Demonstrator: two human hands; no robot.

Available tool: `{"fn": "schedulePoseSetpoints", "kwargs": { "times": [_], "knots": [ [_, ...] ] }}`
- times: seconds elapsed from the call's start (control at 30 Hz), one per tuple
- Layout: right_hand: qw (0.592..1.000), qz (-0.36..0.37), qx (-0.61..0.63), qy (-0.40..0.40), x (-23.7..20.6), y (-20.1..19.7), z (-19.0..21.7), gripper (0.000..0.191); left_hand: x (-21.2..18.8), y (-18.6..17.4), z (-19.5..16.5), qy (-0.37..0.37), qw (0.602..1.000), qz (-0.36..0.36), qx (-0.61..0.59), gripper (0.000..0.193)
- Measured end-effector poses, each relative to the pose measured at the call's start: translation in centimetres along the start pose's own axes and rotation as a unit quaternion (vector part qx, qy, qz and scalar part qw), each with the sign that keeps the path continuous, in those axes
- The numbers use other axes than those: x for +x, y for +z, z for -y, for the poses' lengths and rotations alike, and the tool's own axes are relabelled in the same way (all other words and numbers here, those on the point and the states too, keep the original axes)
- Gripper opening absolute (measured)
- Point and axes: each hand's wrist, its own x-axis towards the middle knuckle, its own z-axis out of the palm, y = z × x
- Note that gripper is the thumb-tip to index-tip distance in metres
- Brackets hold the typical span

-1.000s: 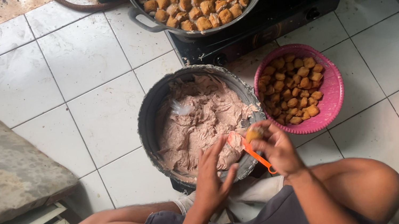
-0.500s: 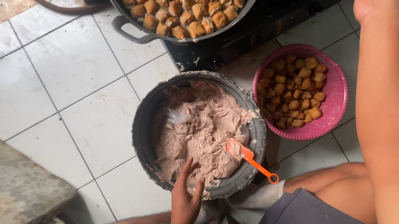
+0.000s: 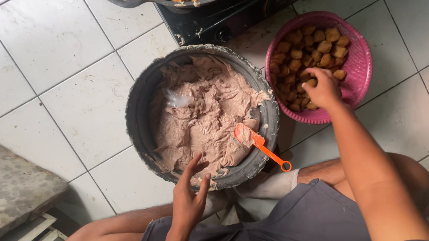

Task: The person sits on the kitchen floor and coats fried food pieces with a thick batter. They hold each piece, spread batter over it with a small orange spatula, and place the coated piece into a pink bowl; pots of already fried pieces sit on a portable stove nearby.

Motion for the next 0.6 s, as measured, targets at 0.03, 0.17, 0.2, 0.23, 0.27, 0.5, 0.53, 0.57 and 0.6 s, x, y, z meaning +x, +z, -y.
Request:
{"fn": "schedulePoseSetpoints", "kwargs": {
  "times": [0.03, 0.17, 0.2, 0.23, 0.27, 0.5, 0.53, 0.57, 0.6],
  "knots": [
    [1.0, 0.007, -0.025, -0.009, -0.3, 0.4, 0.3, 0.034, 0.0, 0.1, 0.0, 0.01, 1.0, -0.001, 0.006, 0.054],
    [0.993, 0.006, 0.063, 0.097, 1.1, 1.6, 2.6, 0.036, -0.3, 0.2, 0.0, -0.077, 0.997, 0.011, -0.003, 0.052],
    [0.999, -0.008, 0.039, 0.029, 1.7, 1.8, 3.0, 0.046, -0.4, 0.3, 0.0, -0.058, 0.998, 0.006, 0.0, 0.051],
    [0.999, -0.022, 0.015, -0.041, 2.3, 2.0, 3.2, 0.056, -0.5, 0.5, -0.1, -0.039, 0.999, 0.001, 0.004, 0.05],
    [0.993, -0.036, -0.007, -0.111, 2.9, 2.2, 3.4, 0.065, -0.6, 0.7, -0.1, -0.037, 0.999, 0.006, 0.001, 0.05],
    [0.99, 0.025, 0.022, 0.135, 2.9, 2.0, 4.0, 0.036, -1.0, 0.9, -0.4, -0.031, 0.999, 0.015, -0.024, 0.048],
    [0.985, 0.032, 0.043, 0.163, 2.2, 1.9, 4.0, 0.036, -1.2, 0.7, -0.3, -0.035, 0.999, 0.018, -0.03, 0.048],
    [0.979, 0.038, 0.065, 0.19, 1.4, 1.6, 4.1, 0.036, -1.5, 0.6, -0.2, -0.032, 0.999, 0.017, -0.037, 0.048],
    [0.995, 0.024, 0.03, 0.095, 0.6, 1.3, 4.2, 0.047, -1.9, 0.4, -0.2, -0.028, 0.998, 0.016, -0.045, 0.048]
  ]
}}
